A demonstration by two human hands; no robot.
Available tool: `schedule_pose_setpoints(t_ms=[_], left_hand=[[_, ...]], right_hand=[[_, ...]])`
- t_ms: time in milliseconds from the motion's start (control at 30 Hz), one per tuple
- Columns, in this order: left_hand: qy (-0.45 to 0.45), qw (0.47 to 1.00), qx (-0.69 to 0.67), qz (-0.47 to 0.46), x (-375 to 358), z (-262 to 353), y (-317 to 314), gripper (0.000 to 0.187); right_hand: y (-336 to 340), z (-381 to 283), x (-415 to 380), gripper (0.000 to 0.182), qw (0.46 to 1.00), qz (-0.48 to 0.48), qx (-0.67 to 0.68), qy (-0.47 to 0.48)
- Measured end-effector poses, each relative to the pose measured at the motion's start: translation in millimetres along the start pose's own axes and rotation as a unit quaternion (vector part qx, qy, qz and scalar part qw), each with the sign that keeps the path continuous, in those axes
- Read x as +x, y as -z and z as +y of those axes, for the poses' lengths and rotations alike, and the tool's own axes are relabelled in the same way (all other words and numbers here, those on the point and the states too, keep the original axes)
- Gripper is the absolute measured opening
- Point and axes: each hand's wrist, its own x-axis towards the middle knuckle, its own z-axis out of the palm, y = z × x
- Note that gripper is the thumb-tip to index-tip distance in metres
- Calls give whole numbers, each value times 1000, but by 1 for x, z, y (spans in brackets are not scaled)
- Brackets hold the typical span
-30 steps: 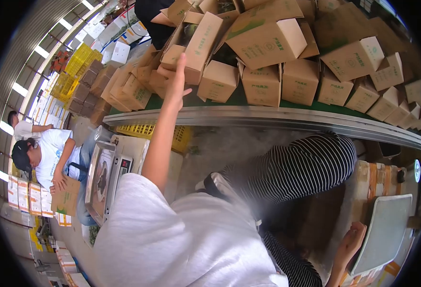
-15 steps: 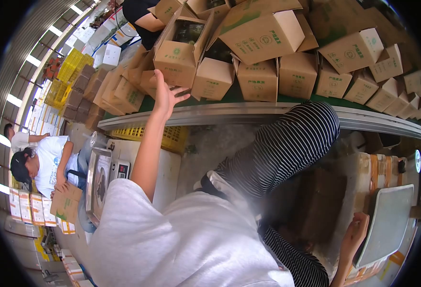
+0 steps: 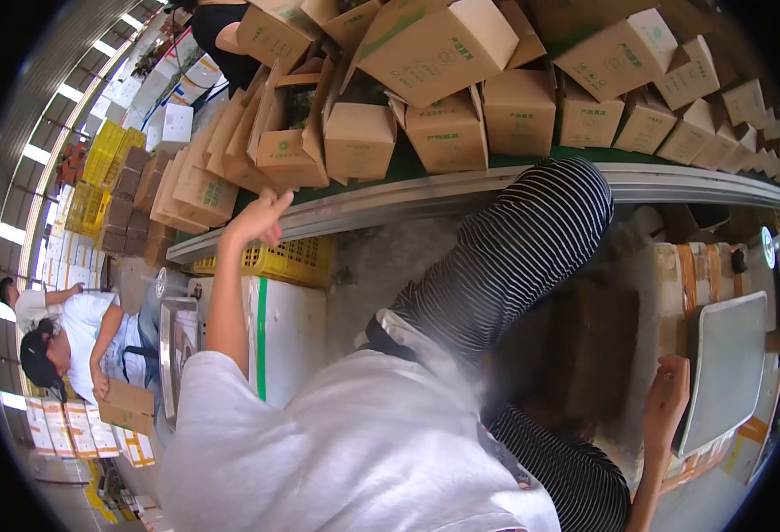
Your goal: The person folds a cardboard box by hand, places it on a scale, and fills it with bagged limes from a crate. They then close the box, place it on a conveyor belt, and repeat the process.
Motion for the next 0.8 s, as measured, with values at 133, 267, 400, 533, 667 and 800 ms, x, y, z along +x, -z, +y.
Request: schedule_pose_setpoints(t_ms=[133,267,400,533,667,800], left_hand=[[-54,981,91,-165,-42,71,0,57],[-278,773,-33,-570,-96,170,-74,42],[-309,622,-60,-717,-139,209,-232,32],[-159,776,-174,-585,-157,223,-406,45],[-112,816,-191,-534,-144,239,-458,71],[-178,835,-157,-496,-131,224,-465,61]], right_hand=[[7,-7,1,18,998,-30,-22,-46],[6,2,-2,25,992,-116,-40,-39],[7,9,-5,25,962,-258,-67,-61],[-9,31,-23,24,935,-319,-100,-119],[-20,54,-38,25,895,-383,-164,-159],[-29,67,-45,31,880,-413,-155,-174]])
